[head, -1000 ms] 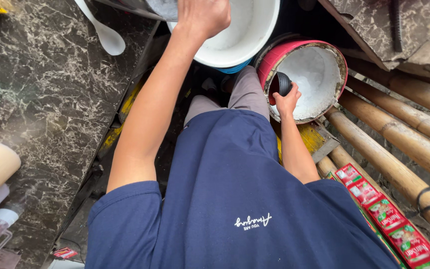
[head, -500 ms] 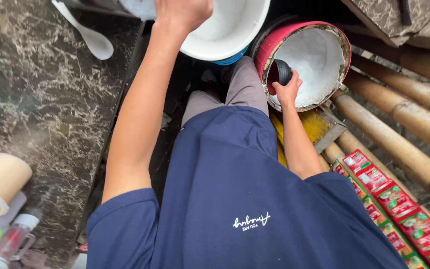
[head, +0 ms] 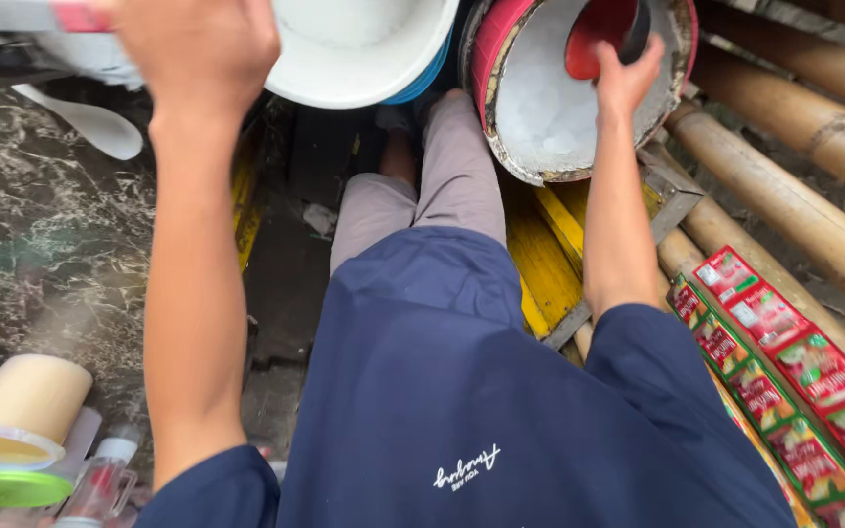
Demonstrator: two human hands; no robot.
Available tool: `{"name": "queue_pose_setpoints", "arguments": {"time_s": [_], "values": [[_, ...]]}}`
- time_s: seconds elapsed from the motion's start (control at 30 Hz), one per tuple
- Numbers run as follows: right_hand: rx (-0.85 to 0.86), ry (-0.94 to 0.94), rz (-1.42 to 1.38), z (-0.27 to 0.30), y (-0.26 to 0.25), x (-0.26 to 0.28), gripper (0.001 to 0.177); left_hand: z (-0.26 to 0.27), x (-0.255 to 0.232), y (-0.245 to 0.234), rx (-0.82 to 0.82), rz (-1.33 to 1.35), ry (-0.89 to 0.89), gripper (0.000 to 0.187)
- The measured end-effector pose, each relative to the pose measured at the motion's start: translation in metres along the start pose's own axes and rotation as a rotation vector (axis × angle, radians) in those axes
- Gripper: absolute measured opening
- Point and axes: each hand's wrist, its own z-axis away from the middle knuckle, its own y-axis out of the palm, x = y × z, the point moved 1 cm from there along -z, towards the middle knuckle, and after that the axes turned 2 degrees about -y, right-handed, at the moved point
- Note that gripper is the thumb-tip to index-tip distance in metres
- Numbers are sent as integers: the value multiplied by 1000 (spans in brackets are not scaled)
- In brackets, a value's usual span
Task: The person scoops ice from a red bucket into a silver ice crusher using a red scoop. The person then operates the ice crusher to grind the ice into a white bowl below. The person repeats this scooping and crushing cycle multiple times.
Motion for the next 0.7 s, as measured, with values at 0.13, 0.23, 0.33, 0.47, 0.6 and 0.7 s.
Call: {"name": "queue_pose_setpoints", "arguments": {"time_s": [0.13, 0.23, 0.33, 0.47, 0.6, 0.7], "values": [[-27, -402, 893, -13, 44, -23, 68, 0, -3, -10, 60, -33, 34, 8], [191, -655, 1038, -5, 79, -66, 65, 8, 7, -10, 149, -54, 38, 4], [288, -467, 841, 14, 73, -101, 48, 20, 9, -6, 300, 133, -124, 8], [312, -392, 653, 42, 53, -95, 72, 20, 8, -2, 266, 178, -123, 10], [381, -118, 503, 47, 43, -68, 90, 15, 8, 1, 210, 127, -81, 9], [454, -91, 402, 52, 26, -62, 89, 26, 12, 5, 239, 138, -116, 6]]}}
